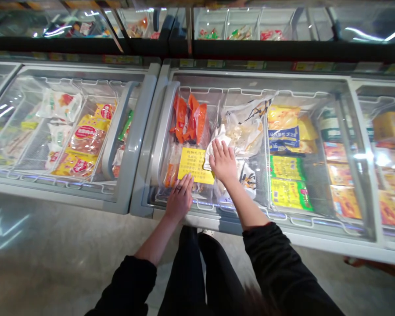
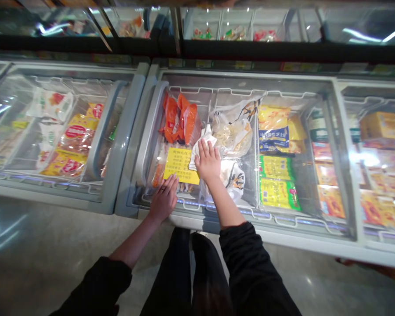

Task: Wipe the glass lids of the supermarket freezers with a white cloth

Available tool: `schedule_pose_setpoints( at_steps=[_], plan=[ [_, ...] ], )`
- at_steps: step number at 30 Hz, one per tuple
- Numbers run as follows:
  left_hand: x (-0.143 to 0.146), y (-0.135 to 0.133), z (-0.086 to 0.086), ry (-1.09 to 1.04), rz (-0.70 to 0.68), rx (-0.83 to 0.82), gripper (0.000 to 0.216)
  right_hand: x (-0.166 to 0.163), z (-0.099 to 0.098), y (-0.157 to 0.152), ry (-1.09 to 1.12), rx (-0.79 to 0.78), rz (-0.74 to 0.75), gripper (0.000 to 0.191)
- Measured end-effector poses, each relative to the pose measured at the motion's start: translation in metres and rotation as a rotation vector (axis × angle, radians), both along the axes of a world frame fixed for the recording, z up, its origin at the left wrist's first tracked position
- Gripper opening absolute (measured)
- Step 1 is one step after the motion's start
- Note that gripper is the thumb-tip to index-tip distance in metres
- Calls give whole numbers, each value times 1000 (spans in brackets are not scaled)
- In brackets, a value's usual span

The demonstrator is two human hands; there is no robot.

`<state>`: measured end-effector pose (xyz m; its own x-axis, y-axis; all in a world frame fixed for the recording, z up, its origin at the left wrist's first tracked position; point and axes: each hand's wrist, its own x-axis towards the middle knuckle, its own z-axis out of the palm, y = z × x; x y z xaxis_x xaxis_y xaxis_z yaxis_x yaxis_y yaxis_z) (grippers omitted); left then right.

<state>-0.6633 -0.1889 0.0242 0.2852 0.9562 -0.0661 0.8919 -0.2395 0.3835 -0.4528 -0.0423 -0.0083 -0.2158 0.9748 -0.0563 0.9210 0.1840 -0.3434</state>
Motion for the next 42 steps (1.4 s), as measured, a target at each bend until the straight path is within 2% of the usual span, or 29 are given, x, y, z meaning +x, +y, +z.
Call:
schedule_pose_setpoints(
  at_steps=[3,5,8,11,13,15,18,21,23,25,28,31,34,38,40,42],
  plan=[
    [10,38,3,33,52,42,72,-5,6,-5,-3,-14,120,65],
    [18,75,4,61,112,49,72,0,11,-23,-4,-23,207,64],
    [29,135,4,64,95,56,72,17,15,-57,-14,-33,291,63],
    [34,180,-2,63,72,35,68,40,12,-77,-42,-10,266,64],
    [35,198,-9,64,76,8,65,51,7,-71,-68,27,174,65],
    [36,205,-17,70,84,1,64,52,0,-52,-86,67,56,66],
    [36,205,-23,87,84,27,62,32,-8,-11,-85,108,-83,66],
    [36,203,-22,105,82,37,60,-3,-7,18,-54,94,-43,65],
    [35,202,-18,111,80,33,60,-18,-1,18,-33,66,52,63],
    [34,202,-16,108,74,31,59,-18,5,4,-21,48,131,63],
    [33,202,-17,85,74,41,58,9,8,-27,-20,50,185,64],
    [31,201,-23,36,82,67,61,43,5,-38,-46,73,111,66],
    [30,200,-28,-34,81,113,69,53,1,-11,-62,96,-16,67],
    [30,201,-28,-66,82,117,73,19,-4,46,-58,130,-141,65],
    [31,202,-26,-43,85,90,68,-2,-3,57,-58,125,-126,64],
    [32,203,-23,-7,91,51,63,-16,1,47,-65,99,-47,64]
  ],
)
